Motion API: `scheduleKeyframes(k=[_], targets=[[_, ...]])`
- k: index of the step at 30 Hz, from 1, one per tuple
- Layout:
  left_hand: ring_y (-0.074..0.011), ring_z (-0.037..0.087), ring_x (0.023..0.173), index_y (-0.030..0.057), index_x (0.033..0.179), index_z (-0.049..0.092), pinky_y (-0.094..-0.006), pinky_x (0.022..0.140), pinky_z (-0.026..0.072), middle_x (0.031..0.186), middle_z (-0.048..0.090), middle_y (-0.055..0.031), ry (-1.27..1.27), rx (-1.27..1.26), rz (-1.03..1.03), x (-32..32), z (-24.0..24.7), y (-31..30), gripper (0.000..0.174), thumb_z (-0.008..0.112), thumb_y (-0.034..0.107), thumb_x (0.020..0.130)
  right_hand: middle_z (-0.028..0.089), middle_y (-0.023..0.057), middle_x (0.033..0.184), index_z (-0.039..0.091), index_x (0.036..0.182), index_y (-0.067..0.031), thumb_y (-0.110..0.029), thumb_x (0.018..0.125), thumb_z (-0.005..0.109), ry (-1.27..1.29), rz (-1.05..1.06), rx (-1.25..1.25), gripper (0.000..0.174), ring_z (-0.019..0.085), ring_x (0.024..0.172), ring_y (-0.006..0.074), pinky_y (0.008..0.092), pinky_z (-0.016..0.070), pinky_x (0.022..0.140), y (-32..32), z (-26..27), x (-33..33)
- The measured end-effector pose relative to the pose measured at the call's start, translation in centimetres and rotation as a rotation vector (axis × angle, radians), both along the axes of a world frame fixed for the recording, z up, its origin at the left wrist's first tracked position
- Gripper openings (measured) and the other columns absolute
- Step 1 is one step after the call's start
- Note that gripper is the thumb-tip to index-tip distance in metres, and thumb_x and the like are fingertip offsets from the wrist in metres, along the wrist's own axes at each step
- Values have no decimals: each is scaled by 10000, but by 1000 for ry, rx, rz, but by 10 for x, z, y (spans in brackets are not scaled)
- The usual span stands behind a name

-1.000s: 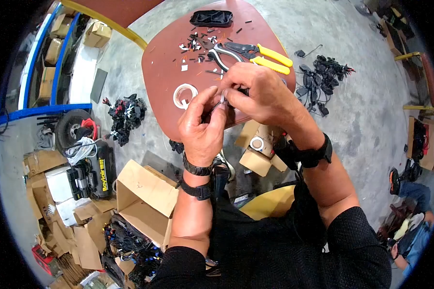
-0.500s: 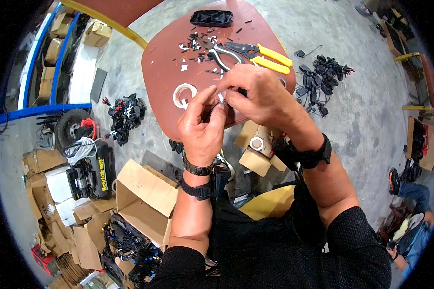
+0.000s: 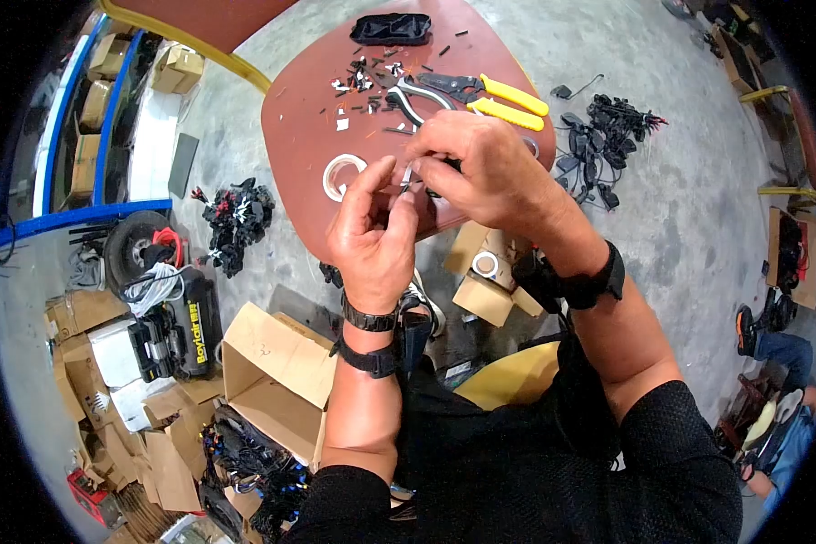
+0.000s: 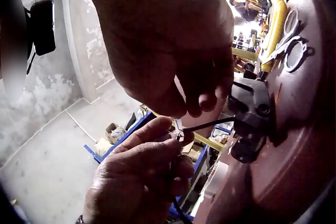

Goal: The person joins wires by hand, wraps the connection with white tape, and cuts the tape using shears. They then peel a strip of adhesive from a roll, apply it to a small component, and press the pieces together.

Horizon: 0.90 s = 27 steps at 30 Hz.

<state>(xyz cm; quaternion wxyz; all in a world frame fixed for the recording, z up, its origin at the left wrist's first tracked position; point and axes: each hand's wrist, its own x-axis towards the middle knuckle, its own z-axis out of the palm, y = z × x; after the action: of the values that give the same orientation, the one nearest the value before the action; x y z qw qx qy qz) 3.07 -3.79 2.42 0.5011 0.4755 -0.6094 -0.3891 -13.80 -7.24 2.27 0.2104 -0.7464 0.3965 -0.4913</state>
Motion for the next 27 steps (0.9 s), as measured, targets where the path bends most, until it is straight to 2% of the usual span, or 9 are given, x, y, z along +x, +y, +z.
scheduleKeyframes(k=[3, 12, 15, 18, 27], targets=[[-63, 611, 793, -13, 1211, 614, -224, 746, 524, 999, 676, -48, -8, -45, 4, 1, -4, -1, 370, 631, -95, 851, 664, 122, 849, 663, 873, 1, -90, 824, 609, 82, 20, -8, 117, 638, 800, 300, 367, 498, 718, 1, 1, -4], [-76, 625, 830, -11, 1212, 613, -237, 761, 529, 996, 678, -52, 8, -15, 9, -2, -1, 1, 362, 639, -84, 858, 640, 123, 830, 652, 860, -7, -91, 825, 607, 184, 33, -95, 102, 616, 789, 319, 388, 479, 709, 1, 3, -6], [-78, 627, 833, -11, 1211, 613, -237, 759, 529, 992, 678, -50, 5, -15, -10, 0, -2, 0, 360, 637, -84, 860, 635, 121, 822, 651, 864, -10, -88, 829, 603, 129, 13, 17, 98, 611, 789, 318, 388, 476, 709, 2, 2, -4], [-78, 627, 832, -13, 1212, 613, -236, 755, 528, 984, 677, -47, -13, -48, -20, 0, -3, -1, 360, 630, -87, 860, 608, 148, 769, 627, 785, -62, -133, 801, 586, 72, -9, -14, 84, 615, 756, 368, 454, 499, 675, 0, -1, -1], [-80, 621, 854, -20, 1254, 583, -237, 755, 527, 1014, 658, -51, 76, 18, -75, 0, -1, 1, 403, 588, -113, 862, 618, 143, 785, 631, 790, -61, -125, 816, 577, 83, -29, -5, 88, 624, 766, 358, 449, 509, 689, 1, 1, 1]])
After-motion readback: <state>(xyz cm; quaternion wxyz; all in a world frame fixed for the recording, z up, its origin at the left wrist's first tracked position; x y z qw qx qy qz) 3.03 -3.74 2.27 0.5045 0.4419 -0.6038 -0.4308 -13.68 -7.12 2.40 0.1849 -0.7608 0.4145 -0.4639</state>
